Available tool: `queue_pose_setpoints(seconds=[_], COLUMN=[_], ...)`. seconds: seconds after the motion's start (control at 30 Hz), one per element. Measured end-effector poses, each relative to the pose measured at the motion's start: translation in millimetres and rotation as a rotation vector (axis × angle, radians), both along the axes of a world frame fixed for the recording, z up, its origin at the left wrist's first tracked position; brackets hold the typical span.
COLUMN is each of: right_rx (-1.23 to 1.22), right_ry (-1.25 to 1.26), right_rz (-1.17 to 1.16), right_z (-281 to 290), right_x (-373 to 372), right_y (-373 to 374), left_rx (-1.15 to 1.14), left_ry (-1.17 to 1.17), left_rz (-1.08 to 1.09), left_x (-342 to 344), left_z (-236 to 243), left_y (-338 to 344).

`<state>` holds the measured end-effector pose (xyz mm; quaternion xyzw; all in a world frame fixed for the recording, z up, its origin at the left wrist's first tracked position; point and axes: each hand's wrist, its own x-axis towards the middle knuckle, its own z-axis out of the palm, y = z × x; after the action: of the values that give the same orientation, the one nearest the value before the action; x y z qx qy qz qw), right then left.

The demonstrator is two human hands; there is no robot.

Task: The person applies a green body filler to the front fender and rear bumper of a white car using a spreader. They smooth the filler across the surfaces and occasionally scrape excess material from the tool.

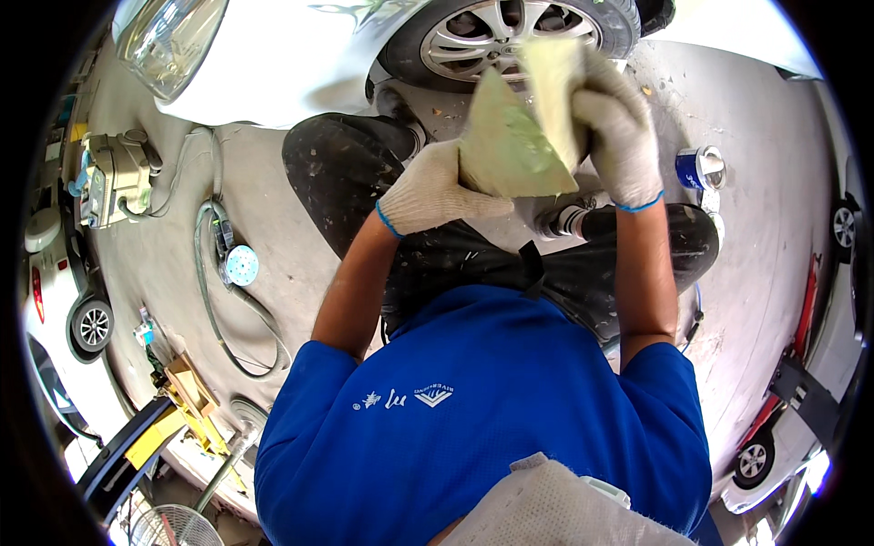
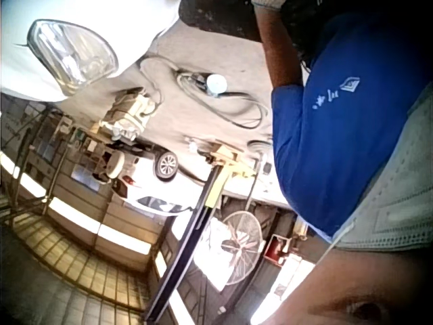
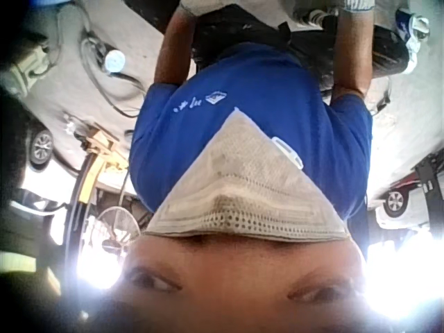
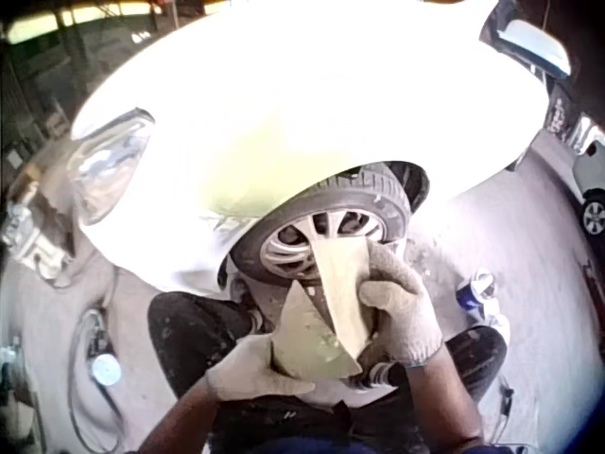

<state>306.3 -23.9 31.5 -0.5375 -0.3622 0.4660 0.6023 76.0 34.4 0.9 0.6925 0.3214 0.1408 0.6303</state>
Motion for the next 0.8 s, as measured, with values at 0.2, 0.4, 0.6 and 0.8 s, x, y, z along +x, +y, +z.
queue_pose_setpoints(seconds=[0.2, 0.4, 0.6, 0.8], right_rx=[-0.12, 0.147, 0.111, 0.563], right_ry=[-0.05, -0.232, -0.453, -1.446], right_rz=[0.132, 0.481, 0.035, -0.178], right_z=[-3, -31, -38, -28], right_x=[-6, -11, -22, -81], right_y=[2, -1, 18, 66], left_rx=[0.1, -0.329, -0.278, -0.2], left_ry=[-0.142, 0.05, -0.337, -0.475], left_rz=[-0.002, 0.235, 0.585, 0.742], left_x=[1, -2, -29, -26], left_z=[6, 45, 10, 17], left_y=[-2, 3, 25, 31])
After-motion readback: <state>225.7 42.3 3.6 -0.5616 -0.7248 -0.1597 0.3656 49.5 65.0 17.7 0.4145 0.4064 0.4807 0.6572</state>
